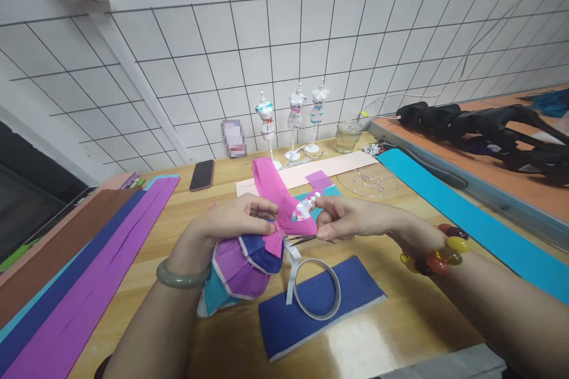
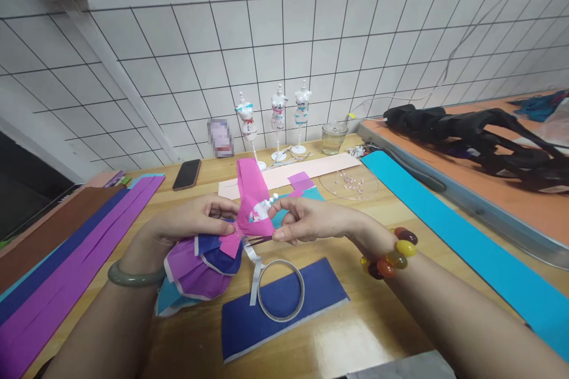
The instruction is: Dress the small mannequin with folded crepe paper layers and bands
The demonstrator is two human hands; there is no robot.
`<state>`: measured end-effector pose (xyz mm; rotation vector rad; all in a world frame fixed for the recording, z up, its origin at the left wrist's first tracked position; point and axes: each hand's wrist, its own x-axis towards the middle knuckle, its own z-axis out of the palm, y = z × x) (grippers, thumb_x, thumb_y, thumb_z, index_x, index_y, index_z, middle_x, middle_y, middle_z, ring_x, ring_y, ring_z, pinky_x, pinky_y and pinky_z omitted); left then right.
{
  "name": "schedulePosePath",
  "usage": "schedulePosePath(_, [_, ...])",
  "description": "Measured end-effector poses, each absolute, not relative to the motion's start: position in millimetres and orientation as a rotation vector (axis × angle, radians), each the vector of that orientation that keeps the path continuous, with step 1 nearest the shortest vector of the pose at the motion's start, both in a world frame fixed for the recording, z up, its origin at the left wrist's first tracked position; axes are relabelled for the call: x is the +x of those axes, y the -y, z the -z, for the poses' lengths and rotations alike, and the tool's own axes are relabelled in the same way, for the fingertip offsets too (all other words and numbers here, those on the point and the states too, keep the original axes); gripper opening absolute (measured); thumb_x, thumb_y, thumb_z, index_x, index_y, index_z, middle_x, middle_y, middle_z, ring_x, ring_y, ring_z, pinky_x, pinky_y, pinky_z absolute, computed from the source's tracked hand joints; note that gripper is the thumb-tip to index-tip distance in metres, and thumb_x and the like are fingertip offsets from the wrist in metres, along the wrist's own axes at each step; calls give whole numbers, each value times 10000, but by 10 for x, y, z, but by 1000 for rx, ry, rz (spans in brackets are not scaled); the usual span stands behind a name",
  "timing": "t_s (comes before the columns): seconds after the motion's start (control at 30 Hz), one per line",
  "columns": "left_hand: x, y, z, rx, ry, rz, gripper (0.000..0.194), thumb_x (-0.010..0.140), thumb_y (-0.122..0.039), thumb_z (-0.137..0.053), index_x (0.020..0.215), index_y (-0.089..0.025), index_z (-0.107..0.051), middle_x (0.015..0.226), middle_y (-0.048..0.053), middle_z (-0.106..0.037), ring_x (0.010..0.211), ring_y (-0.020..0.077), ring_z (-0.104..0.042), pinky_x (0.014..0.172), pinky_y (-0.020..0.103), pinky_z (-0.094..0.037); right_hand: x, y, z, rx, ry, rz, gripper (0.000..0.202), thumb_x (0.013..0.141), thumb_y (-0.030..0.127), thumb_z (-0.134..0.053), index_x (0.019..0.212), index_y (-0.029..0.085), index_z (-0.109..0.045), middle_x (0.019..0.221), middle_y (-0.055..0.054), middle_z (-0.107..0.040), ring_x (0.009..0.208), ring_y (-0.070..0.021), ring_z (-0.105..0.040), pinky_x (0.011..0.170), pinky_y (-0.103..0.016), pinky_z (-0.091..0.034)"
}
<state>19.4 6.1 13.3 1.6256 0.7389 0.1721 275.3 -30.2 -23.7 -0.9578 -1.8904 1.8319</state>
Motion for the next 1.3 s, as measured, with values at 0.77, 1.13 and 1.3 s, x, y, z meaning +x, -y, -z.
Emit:
schedulePosePath(0.77, [137,-58,-198,1683,-714,-131,365,755,-132,-618,1115,-163,-665,982,49,-696,975,214,-611,854,308,-461,2726,277,342,-835,1833,-1914,409,806,372,-683,1101,196,-463,624,82,-499,459,-34,-310,413,-181,-188])
schedulePosePath(1.13, [114,-58,-178,1745,-677,-115,374,772,-165,-613,1144,-180,-652,1031,49,-684,1020,219,-592,872,301,-451,2776,302,380,-889,1795,-1876,405,779,386,-701,1077,212,-489,639,87,-479,468,-36,-314,425,-185,-211])
schedulePosePath(1.3, [93,-56,-195,1760,-700,-83,390,770,-176,-607,1158,-189,-640,1059,46,-675,1018,210,-588,865,292,-448,2761,332,301,-970,1812,-1819,403,751,413,-717,1016,174,-530,617,72,-513,486,-44,-361,439,-194,-216])
